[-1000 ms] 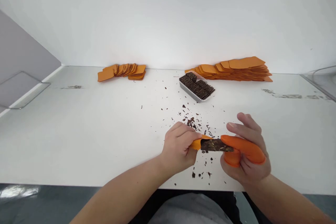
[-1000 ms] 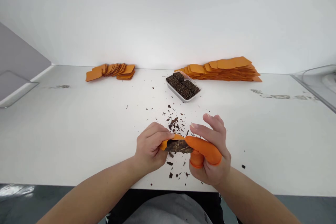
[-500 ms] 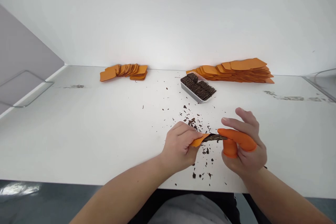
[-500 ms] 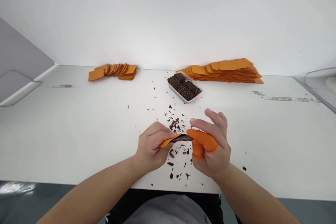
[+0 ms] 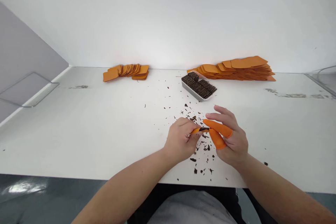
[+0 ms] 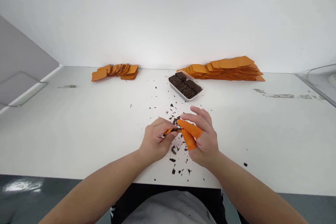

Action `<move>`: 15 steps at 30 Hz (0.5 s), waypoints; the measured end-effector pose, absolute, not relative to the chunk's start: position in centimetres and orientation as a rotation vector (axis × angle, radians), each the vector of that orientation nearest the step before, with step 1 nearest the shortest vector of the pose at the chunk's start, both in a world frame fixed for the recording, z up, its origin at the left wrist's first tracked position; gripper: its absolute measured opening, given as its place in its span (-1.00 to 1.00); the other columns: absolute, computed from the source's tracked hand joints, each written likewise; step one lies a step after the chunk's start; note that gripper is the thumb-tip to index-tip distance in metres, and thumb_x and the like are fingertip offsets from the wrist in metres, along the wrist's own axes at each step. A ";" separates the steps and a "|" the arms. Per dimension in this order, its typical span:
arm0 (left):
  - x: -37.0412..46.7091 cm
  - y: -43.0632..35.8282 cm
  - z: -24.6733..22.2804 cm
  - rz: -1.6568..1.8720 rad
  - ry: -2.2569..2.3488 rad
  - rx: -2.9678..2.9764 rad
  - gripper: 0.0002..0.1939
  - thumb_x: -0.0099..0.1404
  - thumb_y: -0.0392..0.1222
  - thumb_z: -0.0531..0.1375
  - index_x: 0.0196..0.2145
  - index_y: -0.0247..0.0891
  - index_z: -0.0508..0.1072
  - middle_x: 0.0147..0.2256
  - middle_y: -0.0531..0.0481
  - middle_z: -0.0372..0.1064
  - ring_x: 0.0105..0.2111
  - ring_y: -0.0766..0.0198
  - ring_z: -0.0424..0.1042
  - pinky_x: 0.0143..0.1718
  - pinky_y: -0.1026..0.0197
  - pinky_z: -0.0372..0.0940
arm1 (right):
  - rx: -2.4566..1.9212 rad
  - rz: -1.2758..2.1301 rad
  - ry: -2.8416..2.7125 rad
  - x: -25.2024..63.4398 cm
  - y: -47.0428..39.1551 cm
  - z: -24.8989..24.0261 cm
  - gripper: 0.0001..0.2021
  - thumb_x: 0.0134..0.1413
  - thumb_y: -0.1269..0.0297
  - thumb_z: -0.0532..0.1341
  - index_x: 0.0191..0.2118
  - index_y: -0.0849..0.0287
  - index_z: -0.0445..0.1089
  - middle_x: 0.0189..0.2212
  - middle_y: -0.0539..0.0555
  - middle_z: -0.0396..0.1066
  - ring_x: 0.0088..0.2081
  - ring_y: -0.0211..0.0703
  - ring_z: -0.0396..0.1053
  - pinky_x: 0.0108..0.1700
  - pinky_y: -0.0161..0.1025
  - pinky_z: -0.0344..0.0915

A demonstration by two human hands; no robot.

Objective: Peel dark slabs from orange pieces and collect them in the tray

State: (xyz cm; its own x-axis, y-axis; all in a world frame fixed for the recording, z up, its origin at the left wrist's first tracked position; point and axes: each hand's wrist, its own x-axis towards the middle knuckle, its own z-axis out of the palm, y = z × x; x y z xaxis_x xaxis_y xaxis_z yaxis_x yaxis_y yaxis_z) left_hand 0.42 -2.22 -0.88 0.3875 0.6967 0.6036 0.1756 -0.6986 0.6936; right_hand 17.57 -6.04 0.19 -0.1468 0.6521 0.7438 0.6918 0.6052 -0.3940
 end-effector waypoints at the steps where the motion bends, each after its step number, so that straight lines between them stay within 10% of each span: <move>1: 0.4 -2.2 -0.9 1.262 0.764 2.105 -0.88 0.33 -0.26 0.13 -0.32 -0.27 0.47 -0.43 -0.04 0.44 -0.37 0.23 0.38 -0.36 0.20 0.32 | -1.089 -0.021 -1.864 17.6 -6.0 0.1 -0.61 0.16 0.55 0.11 0.04 0.02 0.36 -0.05 0.14 0.39 0.17 0.17 0.20 0.15 0.28 0.17; 10: 0.6 -1.5 -0.9 1.056 1.021 1.933 -0.86 0.24 -0.34 0.16 -0.48 -0.25 0.40 -0.49 0.05 0.35 -0.46 0.30 0.32 -0.40 0.24 0.23 | -1.175 0.006 -2.122 17.2 -5.7 -0.7 -0.47 0.19 0.40 0.14 0.27 0.14 0.11 0.13 0.27 0.23 0.24 0.30 0.04 0.14 0.40 0.13; 15: 0.5 -1.3 -1.0 1.026 0.963 1.989 -0.87 0.26 -0.35 0.14 -0.41 -0.25 0.45 -0.46 0.03 0.38 -0.40 0.26 0.33 -0.34 0.22 0.23 | -1.228 0.102 -1.966 17.7 -5.1 -1.2 -0.64 0.22 0.37 0.16 0.13 0.09 0.30 0.05 0.19 0.34 0.18 0.15 0.18 0.09 0.20 0.31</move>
